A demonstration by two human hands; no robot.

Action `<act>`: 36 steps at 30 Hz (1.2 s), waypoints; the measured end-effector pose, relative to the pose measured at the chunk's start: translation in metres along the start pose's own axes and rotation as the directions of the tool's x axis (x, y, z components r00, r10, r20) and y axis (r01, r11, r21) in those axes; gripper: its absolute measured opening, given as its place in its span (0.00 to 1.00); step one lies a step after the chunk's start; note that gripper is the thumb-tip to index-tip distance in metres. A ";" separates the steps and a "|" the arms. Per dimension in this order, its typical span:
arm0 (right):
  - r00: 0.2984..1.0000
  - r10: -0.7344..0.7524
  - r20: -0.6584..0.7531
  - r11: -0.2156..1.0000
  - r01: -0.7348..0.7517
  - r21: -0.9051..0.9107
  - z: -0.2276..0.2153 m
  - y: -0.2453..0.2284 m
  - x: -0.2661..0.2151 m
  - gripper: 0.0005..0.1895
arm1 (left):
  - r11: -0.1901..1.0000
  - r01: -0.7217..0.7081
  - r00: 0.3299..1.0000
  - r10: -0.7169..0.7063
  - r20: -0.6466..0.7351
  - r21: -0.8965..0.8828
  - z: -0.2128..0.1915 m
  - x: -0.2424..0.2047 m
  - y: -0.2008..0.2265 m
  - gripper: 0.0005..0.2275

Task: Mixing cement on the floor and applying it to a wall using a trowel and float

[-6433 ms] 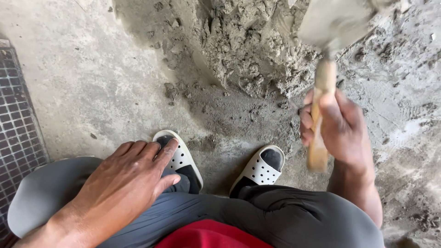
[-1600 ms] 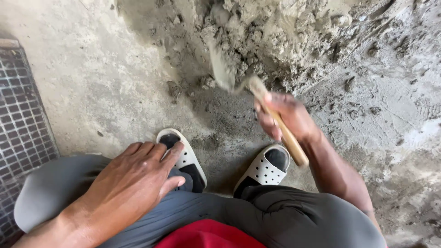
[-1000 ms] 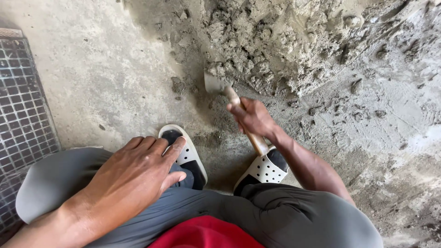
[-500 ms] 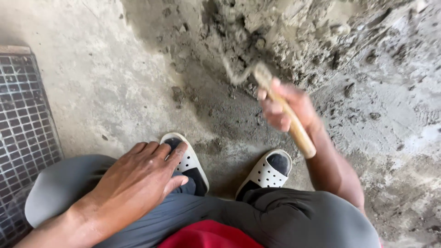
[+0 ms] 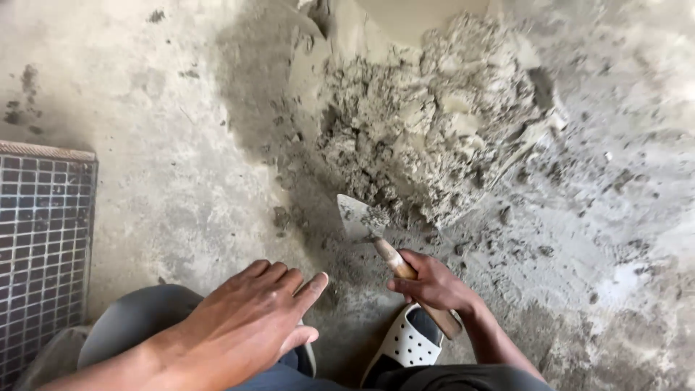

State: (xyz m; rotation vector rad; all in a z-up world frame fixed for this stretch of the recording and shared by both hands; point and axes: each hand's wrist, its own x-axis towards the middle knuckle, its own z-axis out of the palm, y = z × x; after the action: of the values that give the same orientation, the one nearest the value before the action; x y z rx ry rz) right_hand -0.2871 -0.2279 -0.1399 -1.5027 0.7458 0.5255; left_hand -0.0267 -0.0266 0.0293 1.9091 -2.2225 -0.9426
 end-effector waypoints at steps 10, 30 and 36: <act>0.964 0.098 -0.249 0.806 -0.224 -0.549 -0.041 -0.028 -0.058 0.16 | 0.877 0.440 0.887 -0.458 0.061 0.191 -0.148 0.081 -0.050 0.13; 0.702 0.473 -0.532 0.249 -0.686 -0.684 -0.062 -0.110 -0.157 0.13 | 0.449 0.445 0.617 -0.781 -0.098 -0.775 -0.022 0.193 -0.276 0.20; 0.529 0.475 -0.703 0.046 -0.813 -0.581 -0.113 -0.045 -0.141 0.15 | 0.606 0.584 0.715 -0.699 -0.011 -0.540 -0.001 0.219 -0.274 0.25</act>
State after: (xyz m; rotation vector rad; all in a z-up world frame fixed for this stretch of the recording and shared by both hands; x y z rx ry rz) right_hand -0.3635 -0.3221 0.0014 -2.2143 1.6738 1.6732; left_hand 0.1632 -0.2393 -0.1742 2.3947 -0.9590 -1.1481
